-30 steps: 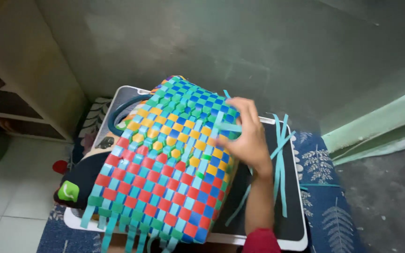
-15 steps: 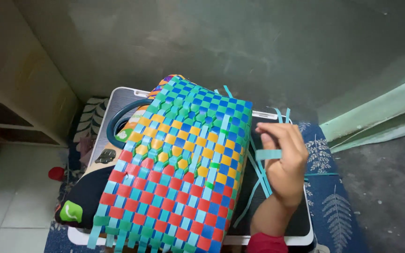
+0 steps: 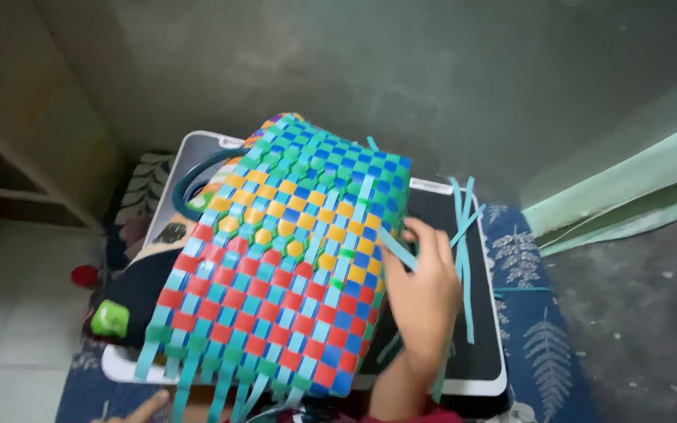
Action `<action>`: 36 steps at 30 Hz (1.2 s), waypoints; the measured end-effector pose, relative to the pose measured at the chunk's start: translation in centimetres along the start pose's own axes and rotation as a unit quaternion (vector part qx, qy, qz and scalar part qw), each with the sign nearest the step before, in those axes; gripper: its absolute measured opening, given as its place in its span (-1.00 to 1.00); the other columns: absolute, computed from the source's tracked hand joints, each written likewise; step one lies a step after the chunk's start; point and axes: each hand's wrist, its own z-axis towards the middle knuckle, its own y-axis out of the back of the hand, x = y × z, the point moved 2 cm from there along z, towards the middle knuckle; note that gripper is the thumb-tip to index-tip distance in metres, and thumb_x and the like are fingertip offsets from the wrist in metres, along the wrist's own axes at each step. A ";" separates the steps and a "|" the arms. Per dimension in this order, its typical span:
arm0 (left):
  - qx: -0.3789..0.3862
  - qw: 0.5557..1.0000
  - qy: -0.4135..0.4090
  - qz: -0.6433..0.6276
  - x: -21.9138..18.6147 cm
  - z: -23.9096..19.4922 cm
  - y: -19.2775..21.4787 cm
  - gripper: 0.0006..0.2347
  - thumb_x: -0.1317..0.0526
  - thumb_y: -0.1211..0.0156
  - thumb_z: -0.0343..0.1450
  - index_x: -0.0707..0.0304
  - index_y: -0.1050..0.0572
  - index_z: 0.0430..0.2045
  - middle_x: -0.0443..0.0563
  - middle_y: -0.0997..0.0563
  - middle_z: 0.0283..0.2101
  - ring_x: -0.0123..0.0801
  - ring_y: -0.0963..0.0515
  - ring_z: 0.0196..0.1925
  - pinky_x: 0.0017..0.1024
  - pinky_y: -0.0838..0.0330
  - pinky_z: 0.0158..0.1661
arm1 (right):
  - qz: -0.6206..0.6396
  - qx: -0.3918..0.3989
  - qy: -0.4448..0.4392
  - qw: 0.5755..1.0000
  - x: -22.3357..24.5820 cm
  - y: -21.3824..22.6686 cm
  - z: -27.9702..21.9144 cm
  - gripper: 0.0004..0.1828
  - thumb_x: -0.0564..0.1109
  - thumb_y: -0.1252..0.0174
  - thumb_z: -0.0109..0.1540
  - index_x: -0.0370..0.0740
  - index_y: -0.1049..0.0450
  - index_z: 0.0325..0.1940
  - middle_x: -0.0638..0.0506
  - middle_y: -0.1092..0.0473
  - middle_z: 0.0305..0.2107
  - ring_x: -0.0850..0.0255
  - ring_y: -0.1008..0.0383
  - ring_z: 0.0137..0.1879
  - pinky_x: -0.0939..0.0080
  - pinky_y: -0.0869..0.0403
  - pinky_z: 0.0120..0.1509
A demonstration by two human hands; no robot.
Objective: Weaving a colorful plastic bag by hand using plastic strips
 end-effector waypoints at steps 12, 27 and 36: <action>-0.093 0.968 -0.078 0.220 -8.2 -12.4 1.1 -0.54 -0.27 0.32 0.35 -0.02 -0.22 -0.09 0.06 -0.62 -0.36 0.01 -0.64 -0.30 -0.14 -0.51 -0.31 | -0.136 -0.148 0.150 0.968 -16.6 -3.2 -18.3 -0.79 -0.19 0.06 0.32 -0.28 -0.48 -0.27 -0.12 -0.36 -0.49 -0.08 -0.34 -0.35 0.01 -0.30 -0.26; 0.048 0.931 -0.305 0.196 -13.6 -14.0 -3.0 -0.47 -0.40 0.33 0.25 -0.09 -0.46 -0.37 -0.07 -0.47 -0.56 -0.15 -0.49 -0.41 -0.21 -0.27 -0.37 | 0.074 0.021 -0.012 0.997 -23.5 -5.1 -19.2 -0.82 -0.12 -0.02 0.25 -0.13 -0.54 -0.24 0.05 -0.49 -0.52 0.24 -0.48 -0.36 0.26 -0.38 -0.17; -0.026 0.909 -0.384 0.159 -14.0 -14.1 -2.4 -0.61 -0.19 0.02 0.34 0.17 -0.48 -0.48 0.10 -0.58 -0.43 0.01 -0.59 -0.32 -0.08 -0.42 -0.32 | 0.117 -0.046 0.192 0.973 -18.5 -0.7 -11.5 -0.84 -0.25 -0.02 0.29 -0.25 -0.53 -0.26 0.00 -0.44 -0.53 0.19 -0.43 -0.43 0.24 -0.40 -0.23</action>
